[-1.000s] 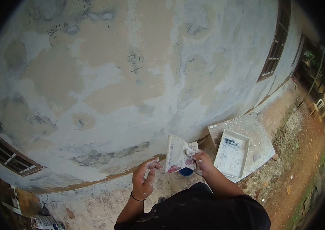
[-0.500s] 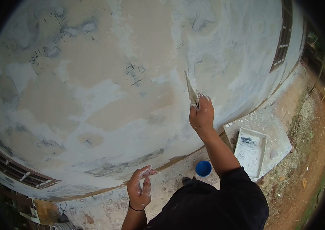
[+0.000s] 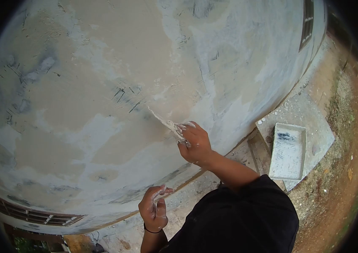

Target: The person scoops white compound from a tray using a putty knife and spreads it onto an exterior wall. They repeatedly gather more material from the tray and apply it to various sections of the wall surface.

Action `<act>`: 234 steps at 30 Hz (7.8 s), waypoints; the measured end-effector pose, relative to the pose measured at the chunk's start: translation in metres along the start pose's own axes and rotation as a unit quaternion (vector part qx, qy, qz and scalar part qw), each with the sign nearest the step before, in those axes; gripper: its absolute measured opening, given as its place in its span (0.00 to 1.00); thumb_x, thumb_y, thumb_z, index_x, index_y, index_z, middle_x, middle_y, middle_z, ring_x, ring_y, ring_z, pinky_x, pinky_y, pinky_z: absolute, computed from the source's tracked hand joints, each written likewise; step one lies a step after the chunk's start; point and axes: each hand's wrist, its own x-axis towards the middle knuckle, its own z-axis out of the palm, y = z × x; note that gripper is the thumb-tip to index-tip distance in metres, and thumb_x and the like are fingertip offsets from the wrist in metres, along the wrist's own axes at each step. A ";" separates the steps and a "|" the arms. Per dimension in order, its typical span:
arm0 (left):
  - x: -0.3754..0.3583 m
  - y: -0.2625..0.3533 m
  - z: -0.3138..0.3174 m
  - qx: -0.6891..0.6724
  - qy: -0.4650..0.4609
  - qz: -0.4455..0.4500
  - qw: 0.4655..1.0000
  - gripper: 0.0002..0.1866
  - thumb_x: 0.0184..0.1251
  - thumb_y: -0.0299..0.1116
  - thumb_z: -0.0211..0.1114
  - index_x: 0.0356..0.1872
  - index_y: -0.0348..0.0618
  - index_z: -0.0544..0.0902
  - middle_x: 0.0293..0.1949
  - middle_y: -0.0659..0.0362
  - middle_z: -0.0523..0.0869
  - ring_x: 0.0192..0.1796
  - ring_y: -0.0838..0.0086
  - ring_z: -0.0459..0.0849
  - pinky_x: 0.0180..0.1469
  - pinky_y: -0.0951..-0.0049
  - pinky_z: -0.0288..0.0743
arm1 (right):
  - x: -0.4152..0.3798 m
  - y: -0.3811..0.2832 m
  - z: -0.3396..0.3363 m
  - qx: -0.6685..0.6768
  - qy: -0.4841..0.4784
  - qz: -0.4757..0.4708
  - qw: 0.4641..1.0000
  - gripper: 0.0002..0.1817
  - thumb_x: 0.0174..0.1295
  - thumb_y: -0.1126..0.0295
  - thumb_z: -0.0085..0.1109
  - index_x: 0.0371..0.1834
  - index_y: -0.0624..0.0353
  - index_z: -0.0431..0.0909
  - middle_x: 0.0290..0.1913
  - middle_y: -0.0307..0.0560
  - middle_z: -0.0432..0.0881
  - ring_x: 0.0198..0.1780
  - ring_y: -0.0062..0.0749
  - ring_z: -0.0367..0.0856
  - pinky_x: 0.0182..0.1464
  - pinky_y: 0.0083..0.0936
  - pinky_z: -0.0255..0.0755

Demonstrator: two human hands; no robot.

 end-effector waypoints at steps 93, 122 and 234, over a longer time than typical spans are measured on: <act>0.176 0.088 -0.060 0.651 -0.115 0.385 0.644 0.30 0.53 0.27 0.55 0.62 0.52 0.71 0.67 0.57 0.67 0.70 0.58 0.60 0.66 0.57 0.57 | 0.080 -0.016 0.023 -0.232 0.211 0.021 0.949 0.05 0.42 0.78 0.57 0.23 0.60 0.73 0.21 0.47 0.73 0.25 0.40 0.74 0.21 0.31 0.69; 0.169 0.100 -0.051 0.574 -0.095 0.375 0.721 0.28 0.53 0.25 0.53 0.60 0.43 0.71 0.60 0.52 0.75 0.64 0.57 0.70 0.64 0.58 0.58 | 0.154 -0.032 0.006 -0.216 0.214 -0.048 0.951 0.03 0.41 0.77 0.56 0.21 0.63 0.74 0.22 0.53 0.77 0.26 0.40 0.76 0.26 0.29 0.72; 0.169 0.096 -0.007 0.432 0.026 0.367 0.823 0.19 0.60 0.28 0.51 0.54 0.37 0.76 0.50 0.49 0.82 0.55 0.59 0.77 0.60 0.63 0.62 | 0.234 -0.004 -0.125 -0.313 0.255 -0.220 0.888 0.07 0.44 0.74 0.59 0.29 0.58 0.79 0.27 0.45 0.78 0.30 0.39 0.77 0.29 0.32 0.73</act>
